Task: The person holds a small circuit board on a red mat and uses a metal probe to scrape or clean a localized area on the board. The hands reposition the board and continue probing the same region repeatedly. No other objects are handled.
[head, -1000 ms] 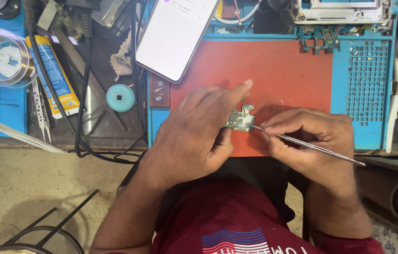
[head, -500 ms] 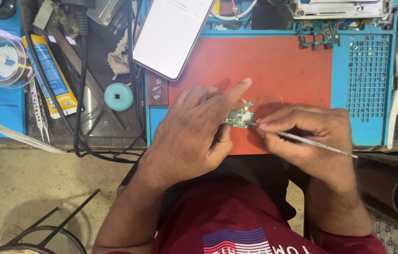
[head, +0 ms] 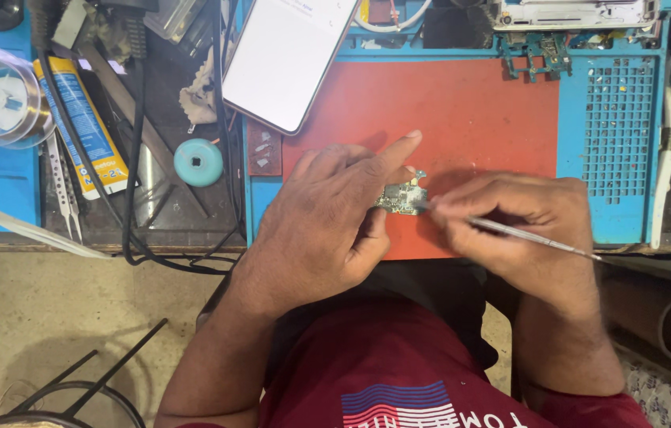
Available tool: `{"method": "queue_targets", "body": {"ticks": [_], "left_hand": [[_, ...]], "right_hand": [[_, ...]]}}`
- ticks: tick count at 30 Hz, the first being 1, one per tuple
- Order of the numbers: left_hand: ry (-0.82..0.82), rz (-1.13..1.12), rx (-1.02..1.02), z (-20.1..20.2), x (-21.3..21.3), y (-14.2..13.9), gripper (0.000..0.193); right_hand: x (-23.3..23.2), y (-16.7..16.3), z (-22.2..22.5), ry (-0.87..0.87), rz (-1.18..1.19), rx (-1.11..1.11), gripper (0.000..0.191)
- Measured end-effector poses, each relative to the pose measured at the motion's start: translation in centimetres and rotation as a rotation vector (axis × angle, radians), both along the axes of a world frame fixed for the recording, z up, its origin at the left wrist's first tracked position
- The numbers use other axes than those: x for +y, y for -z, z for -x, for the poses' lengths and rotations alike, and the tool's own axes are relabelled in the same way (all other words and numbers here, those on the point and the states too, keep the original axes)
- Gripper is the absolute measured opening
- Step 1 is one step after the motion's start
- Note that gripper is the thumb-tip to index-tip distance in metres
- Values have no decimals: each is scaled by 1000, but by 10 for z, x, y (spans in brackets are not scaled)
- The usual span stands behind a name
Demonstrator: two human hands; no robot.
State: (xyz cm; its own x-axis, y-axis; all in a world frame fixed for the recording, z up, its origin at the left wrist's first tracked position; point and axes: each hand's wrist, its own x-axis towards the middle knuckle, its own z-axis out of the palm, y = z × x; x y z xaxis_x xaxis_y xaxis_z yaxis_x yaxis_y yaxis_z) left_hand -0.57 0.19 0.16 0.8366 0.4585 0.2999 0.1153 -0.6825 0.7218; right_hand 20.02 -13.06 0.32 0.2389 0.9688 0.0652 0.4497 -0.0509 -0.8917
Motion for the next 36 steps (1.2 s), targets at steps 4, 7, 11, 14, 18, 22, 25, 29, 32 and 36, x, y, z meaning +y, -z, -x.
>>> {"method": "queue_targets", "body": {"ticks": [4, 7, 11, 14, 18, 22, 25, 29, 32, 36], "left_hand": [[-6, 5, -6, 0, 1, -1, 75], [-3, 7, 2, 0, 1, -2, 75], [1, 33, 12, 1, 1, -3, 74], [-3, 22, 10, 1, 1, -3, 75], [1, 16, 1, -1, 1, -2, 76], [-27, 8, 7, 1, 0, -4, 77], [-58, 8, -9, -1, -1, -4, 75], [-77, 22, 51, -3, -1, -5, 80], [-88, 15, 74, -3, -2, -5, 82], [-87, 31, 60, -3, -2, -4, 81]], "right_hand": [[0, 2, 1, 77, -26, 18, 14], [0, 1, -1, -19, 23, 20, 13], [1, 1, 1, 49, -6, -1, 14], [1, 3, -1, 4, -12, -2, 14], [-4, 5, -3, 30, -20, 0, 14], [-10, 2, 3, 119, -109, -135, 15], [-20, -2, 24, 204, -126, -33, 14], [-19, 2, 39, 267, -159, -169, 17], [-12, 4, 40, 225, -217, -272, 18], [-7, 4, 40, 223, -248, -324, 16]]}}
